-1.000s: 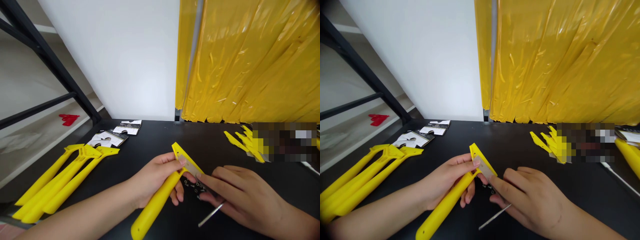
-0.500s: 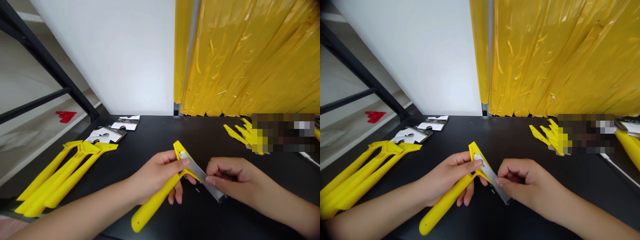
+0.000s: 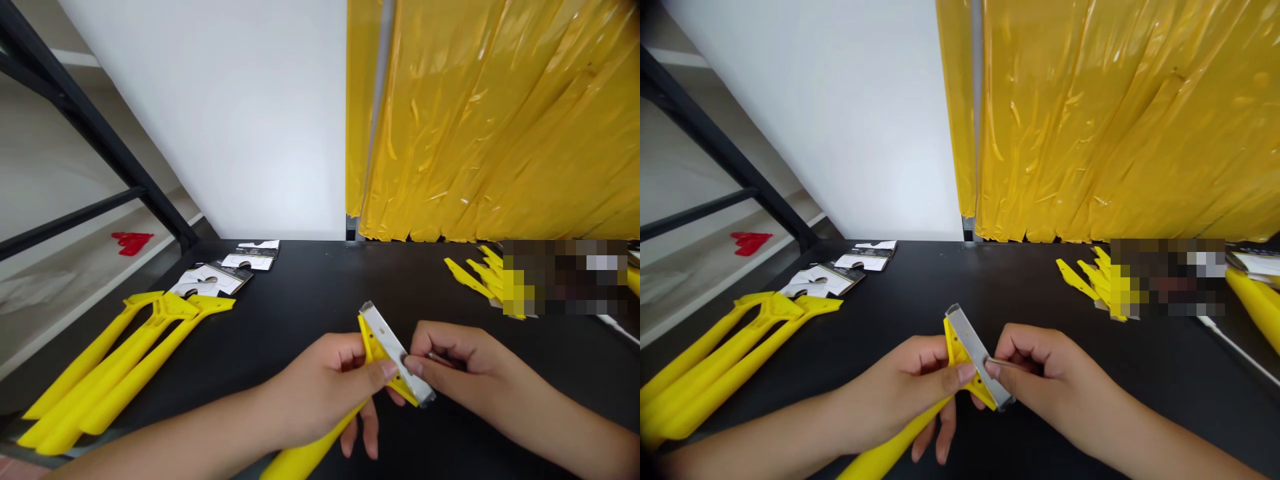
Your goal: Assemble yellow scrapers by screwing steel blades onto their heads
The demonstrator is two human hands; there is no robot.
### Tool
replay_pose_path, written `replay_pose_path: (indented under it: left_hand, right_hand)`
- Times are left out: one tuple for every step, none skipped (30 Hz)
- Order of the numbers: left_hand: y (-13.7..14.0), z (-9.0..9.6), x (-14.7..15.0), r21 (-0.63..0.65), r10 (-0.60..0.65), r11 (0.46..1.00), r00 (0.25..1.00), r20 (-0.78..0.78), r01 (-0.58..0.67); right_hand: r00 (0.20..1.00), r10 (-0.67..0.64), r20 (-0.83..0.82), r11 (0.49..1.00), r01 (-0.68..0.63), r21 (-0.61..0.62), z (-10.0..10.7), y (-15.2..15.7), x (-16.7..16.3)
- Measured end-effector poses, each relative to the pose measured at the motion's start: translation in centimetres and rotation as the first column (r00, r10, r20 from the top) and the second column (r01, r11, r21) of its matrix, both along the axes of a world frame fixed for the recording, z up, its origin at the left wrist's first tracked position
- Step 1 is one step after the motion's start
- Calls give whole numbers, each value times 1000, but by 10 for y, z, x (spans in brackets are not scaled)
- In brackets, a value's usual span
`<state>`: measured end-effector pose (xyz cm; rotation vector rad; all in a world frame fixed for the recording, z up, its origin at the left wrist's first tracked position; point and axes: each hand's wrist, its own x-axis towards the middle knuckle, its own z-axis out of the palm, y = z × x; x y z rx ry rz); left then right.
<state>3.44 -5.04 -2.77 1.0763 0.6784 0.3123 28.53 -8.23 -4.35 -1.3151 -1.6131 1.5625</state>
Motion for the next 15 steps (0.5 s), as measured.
replay_pose_path:
  left_hand:
    - [-1,0,0,7,-2,1000,1000,-9,2]
    - [-1,0,0,14,-3,1000,1000,-15,3]
    - [-1,0,1,21,-2,1000,1000,-20,2]
    - [-2,0,1,30,0,1000,1000,-26,0]
    - [-2,0,1,40,2,999,999,-35,-1]
    - [-2,1,1,49,6,999,999,-45,-3]
    - [-2,1,1,57,10,998,998,-54,-7]
    - [-2,2,1,63,14,998,998,-61,-10]
    - [-1,2,1,67,16,998,998,-65,-12]
    - [-1,2,1,69,16,998,998,-65,-11]
    - [-1,2,1,70,14,997,998,-62,-9]
    - [-1,2,0,71,12,997,998,-60,-7]
    - [-1,1,0,71,10,997,998,-56,-6]
    - [-1,0,0,71,9,997,999,-54,-6]
    - [-1,0,0,71,9,997,999,-52,-5]
  right_hand:
    - [1000,2,14,1000,-2,3,0,0,0]
    - [1000,4,25,1000,-4,9,0,0,0]
    - [999,5,33,1000,-6,15,0,-1,0]
    - [999,6,38,1000,-7,21,0,-1,0]
    - [999,8,38,1000,-9,25,0,-1,1]
    - [999,10,35,1000,-11,27,0,-2,1]
    - [999,13,30,1000,-14,27,0,-2,1]
    - [1000,16,26,1000,-16,25,0,-2,1]
    - [1000,18,23,1000,-19,20,1,-2,1]
    - [1000,20,19,1000,-21,12,1,-2,2]
    - [1000,21,14,1000,-21,2,1,-2,2]
    - [1000,23,10,1000,-22,-9,2,-2,2]
    - [1000,25,5,1000,-25,-19,2,-1,2]
    - [1000,28,1,999,-28,-24,2,-1,2]
    - [1000,30,-2,999,-30,-24,2,-1,2]
